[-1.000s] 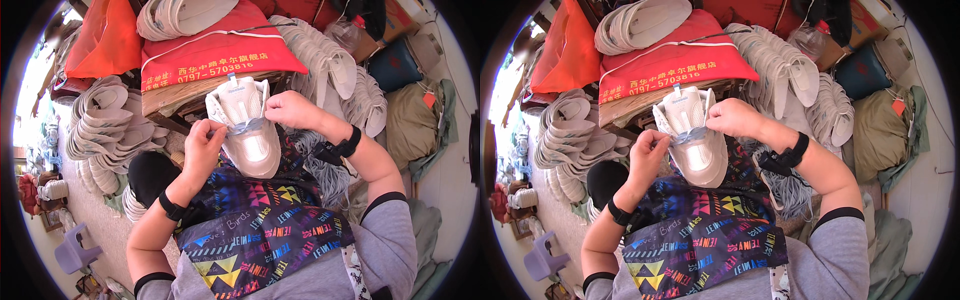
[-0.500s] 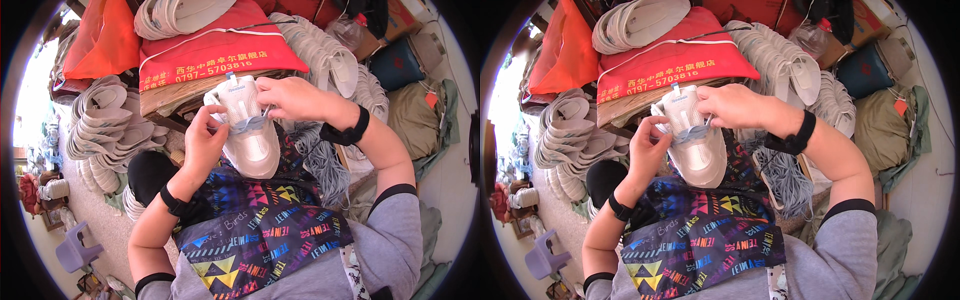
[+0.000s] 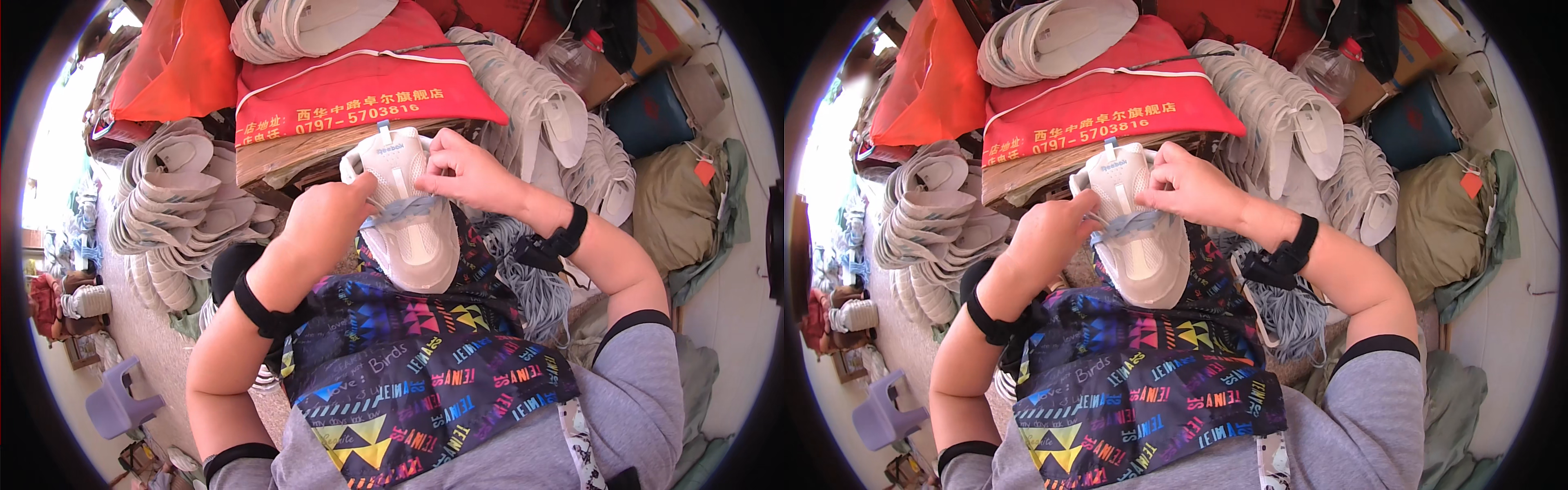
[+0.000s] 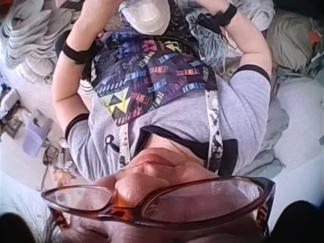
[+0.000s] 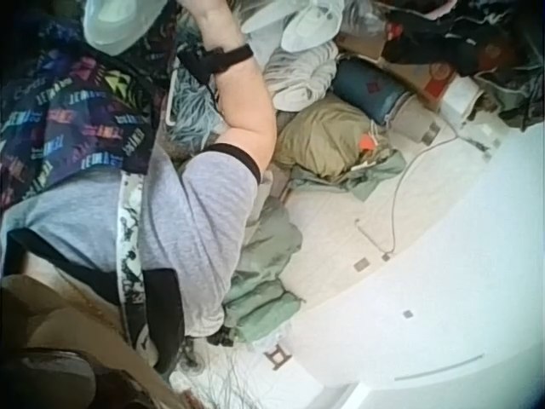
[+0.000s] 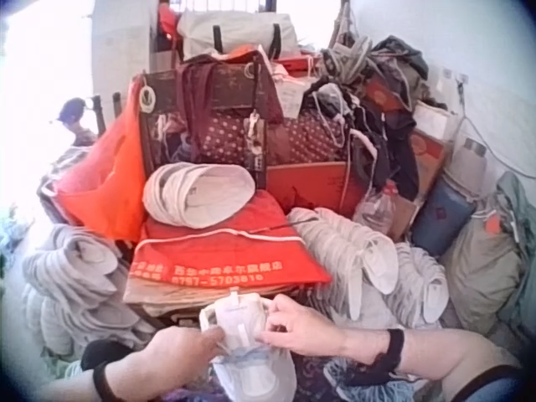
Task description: The recorder is lacing a white sneaker in a shoe manufacturing workshop.
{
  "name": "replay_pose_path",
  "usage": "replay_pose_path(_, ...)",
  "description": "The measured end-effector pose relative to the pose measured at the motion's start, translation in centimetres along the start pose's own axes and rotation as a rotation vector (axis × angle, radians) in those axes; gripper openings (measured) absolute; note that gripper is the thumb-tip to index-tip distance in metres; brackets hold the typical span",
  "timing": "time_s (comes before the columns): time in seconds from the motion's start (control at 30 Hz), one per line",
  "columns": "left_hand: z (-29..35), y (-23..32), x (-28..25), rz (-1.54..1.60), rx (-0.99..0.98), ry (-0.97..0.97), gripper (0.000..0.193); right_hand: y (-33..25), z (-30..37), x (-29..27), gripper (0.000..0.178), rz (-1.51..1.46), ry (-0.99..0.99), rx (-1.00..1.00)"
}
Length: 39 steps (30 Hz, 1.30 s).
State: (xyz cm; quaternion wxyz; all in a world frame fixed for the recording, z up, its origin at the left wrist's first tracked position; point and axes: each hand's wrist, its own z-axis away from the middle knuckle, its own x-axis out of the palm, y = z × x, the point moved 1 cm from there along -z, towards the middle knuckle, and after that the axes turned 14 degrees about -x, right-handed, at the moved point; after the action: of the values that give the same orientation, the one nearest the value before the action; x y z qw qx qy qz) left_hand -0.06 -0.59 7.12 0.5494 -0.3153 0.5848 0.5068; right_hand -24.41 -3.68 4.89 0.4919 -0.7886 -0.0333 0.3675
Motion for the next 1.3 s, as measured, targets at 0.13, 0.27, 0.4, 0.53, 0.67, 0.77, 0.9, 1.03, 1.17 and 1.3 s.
replay_pose_path(0.13,-0.8,0.0,-2.3,0.330,-0.222,-0.497,0.023,-0.7,0.2,-0.5,0.015,0.025,-0.107,-0.040)
replay_pose_path(0.27,-0.4,-0.6,-2.2,0.603,-0.238,-0.638,0.017,-3.3,0.1,0.2,0.008,0.322,-0.091,-0.201)
replay_pose_path(0.4,0.1,-2.2,-1.9,0.560,-0.128,-0.511,0.015,-9.3,-3.2,-0.2,0.004,-0.344,-0.169,-0.129)
replay_pose_path(0.53,0.3,-2.0,-0.4,-0.063,0.137,-0.032,0.018,-6.9,-5.8,1.3,0.009,-0.231,-0.192,0.173)
replay_pose_path(0.67,1.4,-0.8,-1.1,-0.097,0.049,-0.001,0.019,-2.9,-5.0,3.5,0.009,0.316,-0.248,-0.361)
replay_pose_path(0.77,1.5,-1.3,-0.7,-0.124,0.068,0.084,0.018,-3.1,-5.3,4.0,0.007,0.356,-0.285,-0.240)
replay_pose_path(0.9,1.2,-2.1,0.4,-0.025,0.085,0.139,0.016,-3.3,-5.5,4.8,0.008,0.425,-0.297,-0.156)
replay_pose_path(1.03,0.6,-2.4,0.0,0.011,0.125,0.059,0.016,-2.8,-5.3,5.4,0.009,0.434,-0.286,-0.202)
replay_pose_path(1.17,1.2,-2.5,1.0,-0.054,0.143,0.161,0.017,-3.1,-4.9,6.0,0.009,0.528,-0.331,-0.178)
replay_pose_path(1.3,1.5,-2.0,0.8,0.199,0.120,0.177,0.016,-3.7,-3.6,4.7,0.012,0.427,-0.192,-0.195)
